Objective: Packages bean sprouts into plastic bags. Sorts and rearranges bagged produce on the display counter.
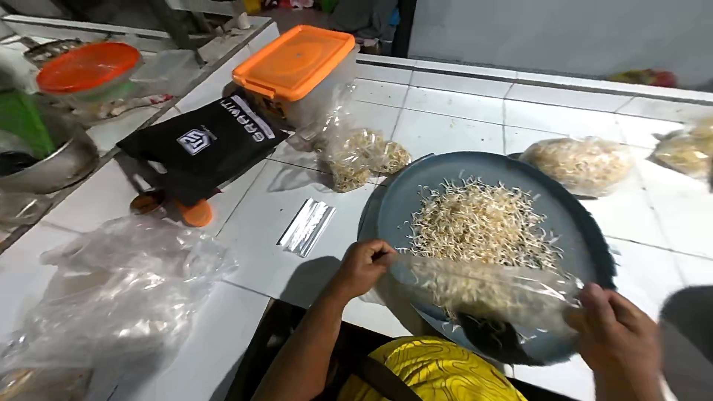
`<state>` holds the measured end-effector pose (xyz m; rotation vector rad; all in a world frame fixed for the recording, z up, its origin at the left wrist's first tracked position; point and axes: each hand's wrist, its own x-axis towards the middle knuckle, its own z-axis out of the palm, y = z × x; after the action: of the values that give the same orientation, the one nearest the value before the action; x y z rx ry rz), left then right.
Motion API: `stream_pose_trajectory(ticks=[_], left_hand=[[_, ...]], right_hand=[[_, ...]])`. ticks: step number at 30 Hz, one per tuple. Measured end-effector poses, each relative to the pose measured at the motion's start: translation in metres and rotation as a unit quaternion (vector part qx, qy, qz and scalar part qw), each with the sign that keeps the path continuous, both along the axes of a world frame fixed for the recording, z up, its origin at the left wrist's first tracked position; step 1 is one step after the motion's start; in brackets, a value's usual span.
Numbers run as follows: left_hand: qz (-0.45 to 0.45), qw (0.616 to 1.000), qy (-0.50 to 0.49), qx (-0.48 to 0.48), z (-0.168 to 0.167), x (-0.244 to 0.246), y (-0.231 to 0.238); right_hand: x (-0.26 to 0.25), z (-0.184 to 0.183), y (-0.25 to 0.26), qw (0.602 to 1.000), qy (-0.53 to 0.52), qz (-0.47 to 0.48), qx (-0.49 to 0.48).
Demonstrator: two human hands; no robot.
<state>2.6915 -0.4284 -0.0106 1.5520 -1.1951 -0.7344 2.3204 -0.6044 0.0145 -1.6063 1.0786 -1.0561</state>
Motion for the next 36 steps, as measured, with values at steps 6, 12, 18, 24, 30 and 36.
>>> stream_pose_trajectory(ticks=[6, 12, 18, 24, 30, 36], left_hand=[[0.213, 0.945, -0.245, -0.033, 0.015, -0.039, -0.016], [-0.062, 0.996, 0.062, -0.013, 0.019, -0.111, -0.033], [-0.051, 0.992, 0.109, -0.037, -0.002, -0.108, -0.048], [-0.114, 0.968, -0.202, -0.100, 0.012, -0.117, -0.042], [0.030, 0.938, -0.346, -0.005, -0.018, -0.106, -0.056], [0.099, 0.942, -0.318, -0.043, -0.001, -0.077, -0.044]], right_hand=[[0.035, 0.009, 0.008, 0.993, -0.065, -0.029, 0.092], [0.088, -0.013, 0.049, 0.989, -0.005, 0.142, 0.026], [0.082, -0.016, 0.051, 0.974, 0.074, 0.213, -0.003], [0.083, -0.013, 0.036, 0.954, 0.283, 0.093, 0.023], [0.084, -0.011, 0.033, 0.973, 0.205, 0.103, -0.032], [0.074, -0.044, -0.045, 0.969, 0.236, 0.033, -0.064]])
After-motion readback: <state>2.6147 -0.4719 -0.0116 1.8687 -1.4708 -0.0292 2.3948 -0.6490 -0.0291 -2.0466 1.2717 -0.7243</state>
